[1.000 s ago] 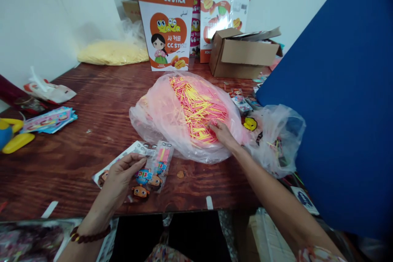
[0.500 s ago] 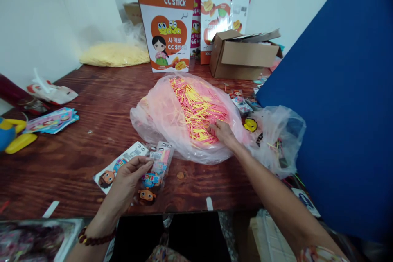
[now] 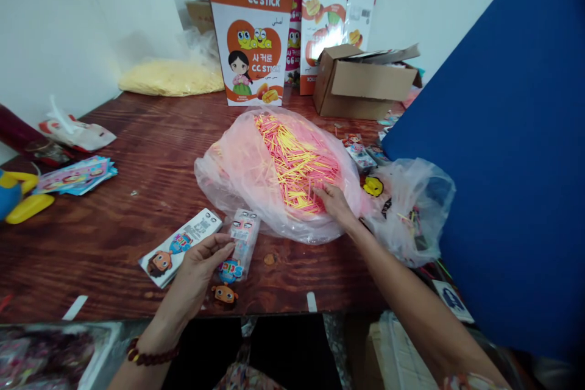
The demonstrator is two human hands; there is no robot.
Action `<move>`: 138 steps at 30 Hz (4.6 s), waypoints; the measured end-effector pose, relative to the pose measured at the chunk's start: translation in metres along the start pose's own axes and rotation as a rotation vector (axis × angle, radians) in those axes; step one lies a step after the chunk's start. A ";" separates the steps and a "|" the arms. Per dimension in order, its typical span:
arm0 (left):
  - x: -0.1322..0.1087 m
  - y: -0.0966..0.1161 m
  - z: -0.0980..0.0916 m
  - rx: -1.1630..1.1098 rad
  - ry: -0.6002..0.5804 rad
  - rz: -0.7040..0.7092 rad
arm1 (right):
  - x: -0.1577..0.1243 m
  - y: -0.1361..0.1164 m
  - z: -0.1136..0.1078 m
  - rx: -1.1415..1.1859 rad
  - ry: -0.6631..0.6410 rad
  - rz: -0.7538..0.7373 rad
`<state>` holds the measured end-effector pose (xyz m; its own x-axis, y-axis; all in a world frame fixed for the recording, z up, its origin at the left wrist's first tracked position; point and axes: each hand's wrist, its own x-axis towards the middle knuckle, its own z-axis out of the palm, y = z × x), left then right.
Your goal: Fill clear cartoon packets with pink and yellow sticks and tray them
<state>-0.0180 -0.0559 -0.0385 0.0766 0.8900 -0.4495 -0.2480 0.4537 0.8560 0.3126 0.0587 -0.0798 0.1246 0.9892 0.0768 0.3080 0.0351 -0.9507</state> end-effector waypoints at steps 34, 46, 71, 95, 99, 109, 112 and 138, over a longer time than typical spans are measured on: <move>0.024 -0.002 0.050 0.497 -0.294 0.247 | -0.081 -0.088 0.046 -0.197 -0.472 -0.250; 0.014 -0.003 0.051 0.459 -0.350 0.407 | -0.090 -0.130 0.061 0.917 0.025 -0.041; 0.023 0.001 0.060 0.161 -0.270 0.388 | -0.099 -0.120 0.065 0.511 -0.175 -0.056; 0.015 0.012 0.050 0.080 -0.077 0.484 | -0.093 -0.123 0.041 0.075 -0.273 -0.147; 0.013 0.014 0.045 -0.001 -0.231 0.245 | -0.085 -0.115 0.048 0.223 -0.222 0.010; 0.013 0.005 0.038 0.055 -0.263 0.142 | -0.084 -0.106 0.063 0.348 -0.294 0.154; 0.012 0.003 0.035 0.079 -0.233 0.156 | -0.083 -0.103 0.068 0.351 -0.346 0.189; 0.041 -0.032 -0.009 1.089 0.222 0.691 | -0.020 -0.050 -0.018 -0.679 -0.127 -0.234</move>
<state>-0.0153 -0.0341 -0.0862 0.0626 0.9735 0.2201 0.7399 -0.1933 0.6444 0.3118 0.0349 -0.0281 -0.1140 0.9769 0.1809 0.8357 0.1928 -0.5142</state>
